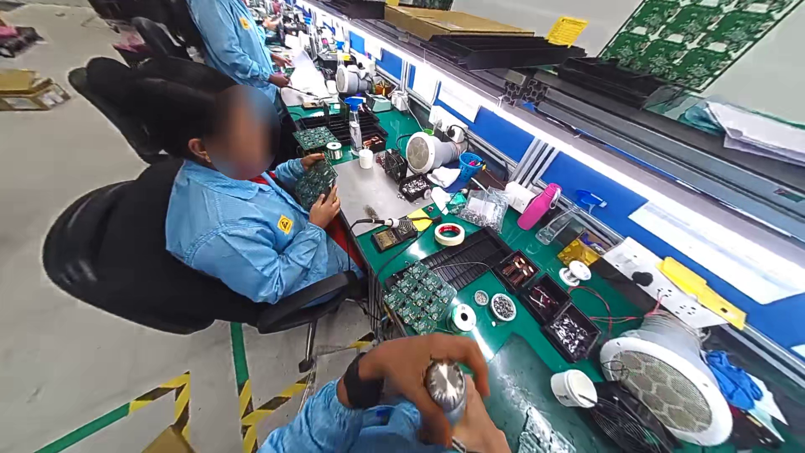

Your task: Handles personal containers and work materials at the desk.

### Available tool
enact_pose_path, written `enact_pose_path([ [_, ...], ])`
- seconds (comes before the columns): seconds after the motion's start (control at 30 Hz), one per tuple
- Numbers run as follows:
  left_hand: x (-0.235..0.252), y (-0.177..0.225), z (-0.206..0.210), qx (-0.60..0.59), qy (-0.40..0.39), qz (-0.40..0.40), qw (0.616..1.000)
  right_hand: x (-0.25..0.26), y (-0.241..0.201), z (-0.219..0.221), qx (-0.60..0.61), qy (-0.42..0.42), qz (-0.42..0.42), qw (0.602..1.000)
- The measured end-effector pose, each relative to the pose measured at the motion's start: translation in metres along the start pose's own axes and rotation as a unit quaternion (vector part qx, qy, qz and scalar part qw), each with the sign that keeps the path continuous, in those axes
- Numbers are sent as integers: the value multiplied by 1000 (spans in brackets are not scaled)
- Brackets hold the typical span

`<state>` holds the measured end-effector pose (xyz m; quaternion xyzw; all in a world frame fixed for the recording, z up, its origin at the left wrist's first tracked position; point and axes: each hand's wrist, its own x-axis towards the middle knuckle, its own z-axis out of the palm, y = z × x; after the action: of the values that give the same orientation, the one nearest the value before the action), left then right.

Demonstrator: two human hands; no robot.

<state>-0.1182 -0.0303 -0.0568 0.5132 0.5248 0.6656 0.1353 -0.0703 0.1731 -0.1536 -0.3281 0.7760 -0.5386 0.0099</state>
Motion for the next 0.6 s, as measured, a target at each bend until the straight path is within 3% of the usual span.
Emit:
enact_pose_path([
  [0.1, -7, -5, 0, 119, 205, -42, 971, 2, 26, 3, -29, 63, 28, 997],
  [0.17, -10, -6, 6, 200, 272, -62, 939, 3, 21, 2, -81, 105, 84, 988],
  [0.23, -9, -5, 17, 277, 296, -93, 909, 5, 20, 2, -124, 135, 124, 975],
  [0.33, -1, -7, 42, 292, 340, -145, 882, 6, 21, 3, -152, 153, 141, 966],
  [0.47, 12, -11, 62, 323, 421, -122, 839, 5, 11, 2, -137, 134, 118, 974],
  [0.53, 16, -7, 63, 344, 406, -73, 843, 4, 3, -2, -108, 114, 86, 984],
  [0.6, 21, 3, 61, 320, 365, -24, 874, -1, 0, -4, -65, 87, 45, 993],
])
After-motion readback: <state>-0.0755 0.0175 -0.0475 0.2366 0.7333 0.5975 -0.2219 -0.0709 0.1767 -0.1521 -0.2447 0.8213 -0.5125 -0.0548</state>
